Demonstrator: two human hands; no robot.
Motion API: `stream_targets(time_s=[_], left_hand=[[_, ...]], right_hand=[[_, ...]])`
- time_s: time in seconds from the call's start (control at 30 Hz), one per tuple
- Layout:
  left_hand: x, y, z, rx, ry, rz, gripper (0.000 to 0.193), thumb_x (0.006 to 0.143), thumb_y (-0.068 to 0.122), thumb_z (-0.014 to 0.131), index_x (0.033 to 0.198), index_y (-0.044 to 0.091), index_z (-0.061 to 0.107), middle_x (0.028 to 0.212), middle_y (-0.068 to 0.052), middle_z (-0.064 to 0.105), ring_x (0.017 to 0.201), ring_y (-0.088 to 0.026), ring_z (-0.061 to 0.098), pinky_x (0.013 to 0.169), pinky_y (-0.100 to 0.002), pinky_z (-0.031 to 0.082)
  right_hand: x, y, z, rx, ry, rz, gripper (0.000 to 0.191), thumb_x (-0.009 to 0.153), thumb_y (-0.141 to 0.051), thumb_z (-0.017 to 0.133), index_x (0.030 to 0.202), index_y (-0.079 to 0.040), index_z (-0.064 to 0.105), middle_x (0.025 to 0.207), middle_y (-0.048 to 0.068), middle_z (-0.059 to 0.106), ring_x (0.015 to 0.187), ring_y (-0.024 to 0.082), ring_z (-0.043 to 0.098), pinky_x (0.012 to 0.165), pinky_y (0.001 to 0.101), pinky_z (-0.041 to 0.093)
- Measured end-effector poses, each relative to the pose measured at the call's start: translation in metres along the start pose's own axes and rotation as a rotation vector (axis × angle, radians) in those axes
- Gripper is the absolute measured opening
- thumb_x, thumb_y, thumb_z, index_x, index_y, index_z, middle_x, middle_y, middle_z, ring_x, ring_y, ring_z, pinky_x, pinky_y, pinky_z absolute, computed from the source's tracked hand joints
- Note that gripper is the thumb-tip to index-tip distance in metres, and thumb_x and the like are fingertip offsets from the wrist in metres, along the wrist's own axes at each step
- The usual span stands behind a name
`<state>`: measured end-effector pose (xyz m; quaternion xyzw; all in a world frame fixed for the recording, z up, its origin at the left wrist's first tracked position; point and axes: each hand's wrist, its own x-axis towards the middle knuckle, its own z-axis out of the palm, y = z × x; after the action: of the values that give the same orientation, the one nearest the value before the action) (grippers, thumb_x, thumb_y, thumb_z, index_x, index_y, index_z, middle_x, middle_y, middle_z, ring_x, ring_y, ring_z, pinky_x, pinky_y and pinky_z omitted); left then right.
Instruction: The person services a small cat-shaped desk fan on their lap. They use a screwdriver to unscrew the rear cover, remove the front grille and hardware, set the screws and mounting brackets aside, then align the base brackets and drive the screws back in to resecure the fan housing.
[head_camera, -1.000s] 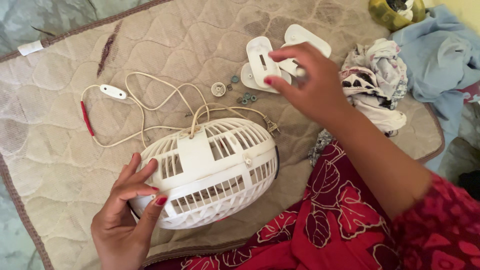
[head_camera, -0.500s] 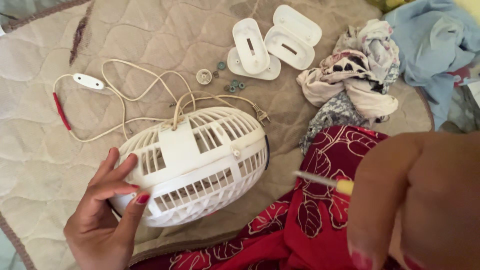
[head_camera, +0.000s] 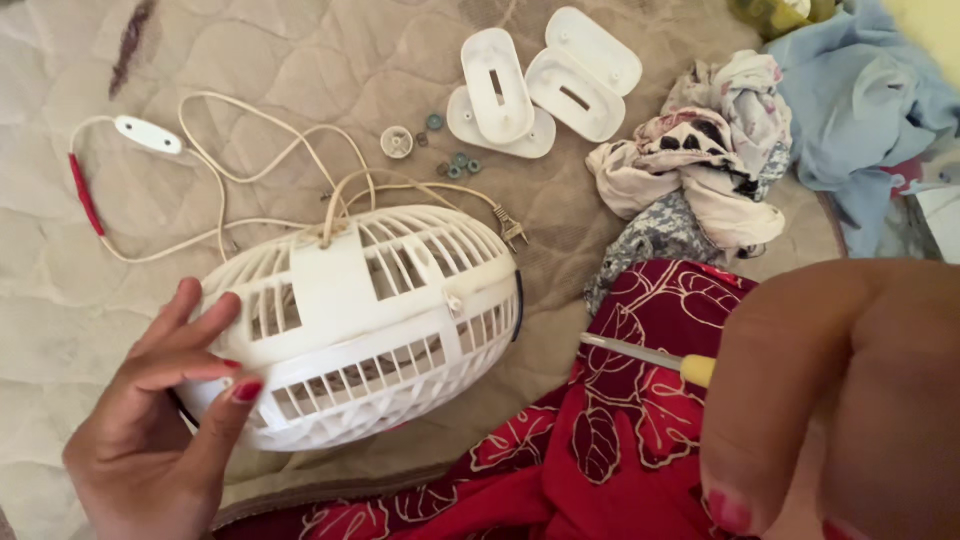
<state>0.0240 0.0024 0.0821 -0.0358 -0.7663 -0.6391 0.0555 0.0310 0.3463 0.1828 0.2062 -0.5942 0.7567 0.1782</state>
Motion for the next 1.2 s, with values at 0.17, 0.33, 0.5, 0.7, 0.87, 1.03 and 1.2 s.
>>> stream_targets(time_s=[0.17,0.33,0.5,0.7,0.87,1.03,1.2], left_hand=[[-0.002,-0.008,-0.005,0.017,-0.017,0.011,0.022,0.091,-0.005,0.071,0.109,0.006,0.065,0.137,-0.018,0.066,0.159,-0.034,0.047,0.134,-0.051,0.036],[-0.004,-0.022,-0.003,-0.008,-0.032,0.089,0.018,0.096,-0.002,0.071,0.108,0.008,0.062,0.133,-0.016,0.066,0.158,-0.031,0.046,0.132,-0.048,0.033],[0.002,-0.029,-0.014,0.022,-0.047,0.003,0.016,0.086,0.0,0.073,0.098,0.009,0.068,0.153,-0.018,0.056,0.143,-0.033,0.055,0.121,-0.049,0.04],[0.005,-0.024,-0.023,0.09,-0.054,0.059,0.021,0.082,-0.003,0.078,0.097,0.007,0.067,0.134,-0.02,0.071,0.153,-0.036,0.044,0.128,-0.054,0.023],[0.016,-0.029,-0.019,0.135,-0.095,0.19,0.023,0.079,-0.003,0.079,0.097,0.008,0.068,0.131,-0.019,0.072,0.15,-0.036,0.046,0.128,-0.055,0.02],[0.006,-0.017,-0.017,0.091,-0.058,0.07,0.021,0.081,-0.005,0.077,0.096,0.006,0.067,0.134,-0.02,0.07,0.153,-0.037,0.043,0.128,-0.055,0.02],[0.007,-0.001,-0.017,0.106,-0.076,0.021,0.02,0.084,-0.003,0.077,0.098,0.006,0.066,0.135,-0.017,0.071,0.154,-0.035,0.043,0.13,-0.054,0.022]], right_hand=[[0.0,-0.001,-0.011,0.003,-0.011,-0.001,0.043,0.088,-0.011,0.079,0.127,-0.006,0.063,0.117,0.007,0.067,0.054,0.001,0.043,0.051,0.0176,0.037],[0.006,-0.002,-0.015,0.014,-0.005,0.0,0.041,0.087,-0.011,0.079,0.126,-0.006,0.065,0.114,0.006,0.068,0.054,0.002,0.044,0.051,0.018,0.037],[0.016,0.015,0.011,0.021,-0.02,-0.003,0.04,0.087,-0.011,0.079,0.124,-0.006,0.066,0.11,0.006,0.069,0.054,0.002,0.044,0.051,0.0184,0.037],[0.025,0.028,0.031,0.043,-0.083,-0.015,0.038,0.087,-0.011,0.079,0.122,-0.007,0.068,0.106,0.006,0.07,0.055,0.002,0.045,0.05,0.0189,0.037],[0.038,0.029,0.04,0.043,-0.123,-0.034,0.036,0.086,-0.011,0.079,0.121,-0.007,0.069,0.103,0.006,0.071,0.055,0.003,0.046,0.05,0.0193,0.037],[0.04,0.016,0.043,0.04,-0.143,-0.028,0.035,0.086,-0.01,0.079,0.119,-0.007,0.07,0.1,0.006,0.071,0.055,0.003,0.046,0.05,0.0197,0.038],[0.035,0.008,0.041,0.033,-0.113,-0.014,0.033,0.086,-0.01,0.079,0.118,-0.007,0.072,0.096,0.005,0.072,0.055,0.003,0.047,0.05,0.0201,0.038]])
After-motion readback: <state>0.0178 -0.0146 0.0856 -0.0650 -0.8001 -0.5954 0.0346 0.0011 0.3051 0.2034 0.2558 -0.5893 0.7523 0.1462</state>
